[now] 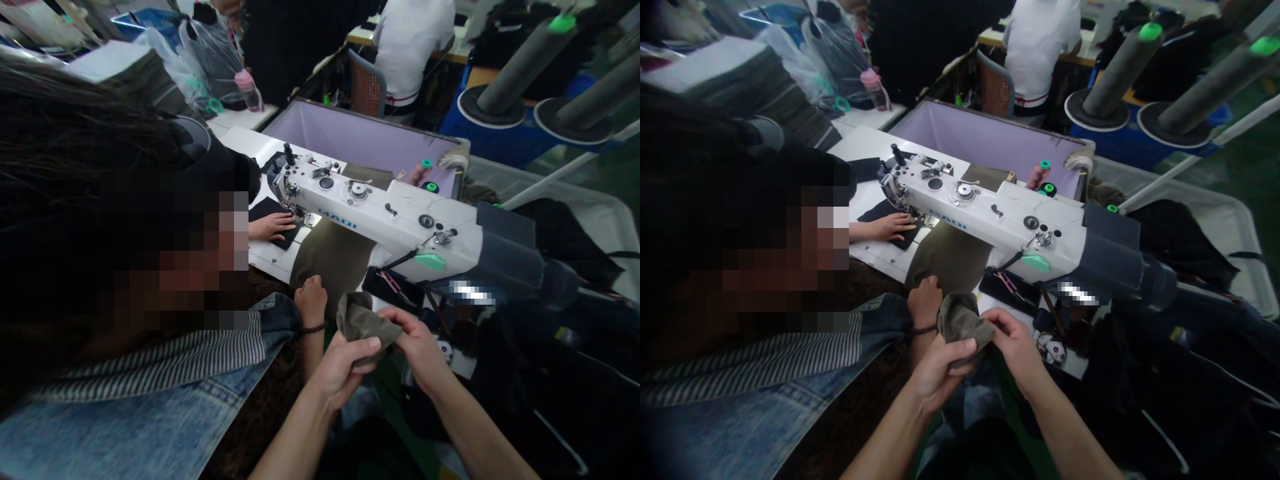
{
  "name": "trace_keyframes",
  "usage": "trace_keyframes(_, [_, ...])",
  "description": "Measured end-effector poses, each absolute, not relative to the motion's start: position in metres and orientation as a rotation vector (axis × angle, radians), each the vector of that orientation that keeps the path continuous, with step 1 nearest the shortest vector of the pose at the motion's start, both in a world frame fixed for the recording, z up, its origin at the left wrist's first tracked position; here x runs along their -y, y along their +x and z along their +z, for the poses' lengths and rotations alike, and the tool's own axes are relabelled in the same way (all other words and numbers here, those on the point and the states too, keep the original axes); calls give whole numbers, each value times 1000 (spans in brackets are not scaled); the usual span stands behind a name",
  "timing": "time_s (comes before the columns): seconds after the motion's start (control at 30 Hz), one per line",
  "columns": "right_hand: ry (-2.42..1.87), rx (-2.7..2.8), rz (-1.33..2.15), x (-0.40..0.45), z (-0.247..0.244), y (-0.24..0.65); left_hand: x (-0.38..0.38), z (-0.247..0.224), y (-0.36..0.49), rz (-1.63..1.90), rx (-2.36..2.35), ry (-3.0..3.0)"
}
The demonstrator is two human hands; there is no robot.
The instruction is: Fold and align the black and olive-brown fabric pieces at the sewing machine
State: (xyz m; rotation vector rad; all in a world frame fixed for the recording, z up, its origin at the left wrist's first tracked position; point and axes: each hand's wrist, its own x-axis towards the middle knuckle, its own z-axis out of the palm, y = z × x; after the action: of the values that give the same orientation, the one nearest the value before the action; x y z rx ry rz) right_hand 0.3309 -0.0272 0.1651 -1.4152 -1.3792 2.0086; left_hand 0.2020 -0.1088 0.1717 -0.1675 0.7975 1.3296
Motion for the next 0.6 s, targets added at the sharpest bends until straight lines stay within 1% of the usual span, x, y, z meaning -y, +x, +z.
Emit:
trace_keyframes(0.2, [-1453,1446,1881,28,165,320,109,172,204,1391,-857,-190])
trace_keyframes(0.33, [-1452,1628,1623,33,162,327,107,172,210,1408,-1013,-87])
trace_keyframes(0.4, [-1417,1597,1535,36,164,334,107,174,211,1408,-1044,-48])
trace_keyframes(0.5, [-1333,1522,1553,39,171,345,108,178,212,1410,-1059,-43])
trace_keyframes(0.6, [-1236,1622,1518,36,176,351,107,183,213,1397,-1058,-79])
